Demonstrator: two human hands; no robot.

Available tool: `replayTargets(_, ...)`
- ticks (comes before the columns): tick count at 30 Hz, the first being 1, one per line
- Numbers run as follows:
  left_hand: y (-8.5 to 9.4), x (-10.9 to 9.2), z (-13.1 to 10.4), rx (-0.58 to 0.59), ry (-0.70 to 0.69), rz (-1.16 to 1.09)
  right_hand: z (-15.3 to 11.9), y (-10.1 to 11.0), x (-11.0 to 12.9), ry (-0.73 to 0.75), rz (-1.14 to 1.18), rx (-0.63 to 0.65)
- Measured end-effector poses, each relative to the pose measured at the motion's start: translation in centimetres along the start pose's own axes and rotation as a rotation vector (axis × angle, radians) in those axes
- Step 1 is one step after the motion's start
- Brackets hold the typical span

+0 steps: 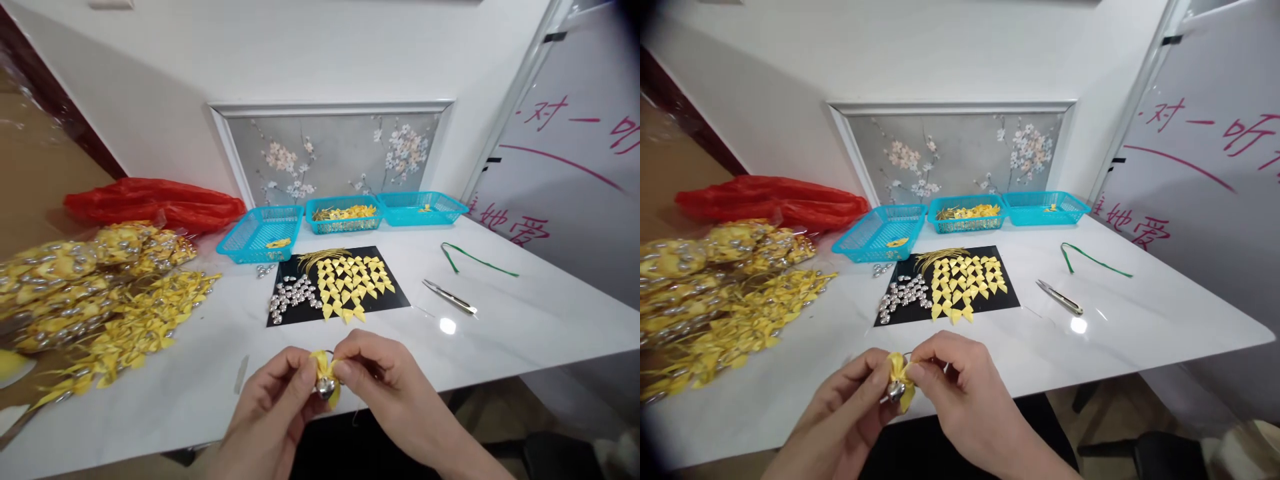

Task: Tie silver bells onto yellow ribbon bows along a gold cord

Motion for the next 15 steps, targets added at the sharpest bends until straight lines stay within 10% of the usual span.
replayTargets(5, -1.3, 2.2, 0.6, 0.067, 0.161, -0.276, 0.0, 0.3, -0.6, 0.003, 0.042, -0.057)
replayTargets(15, 3.1, -0.3, -0.4, -0.175, -0.370, 0.337, -0.3, -0.3, 1.0, 0.160, -0.132, -0.096)
Point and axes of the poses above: each hand's wrist, its own z-axis towards the middle knuckle, its own y-axis out of the back of the hand, x = y × z, the point moved 9 cm from there along z, towards the middle knuckle, and after that the axes turned 10 degrees about z, right-handed, at the moved point
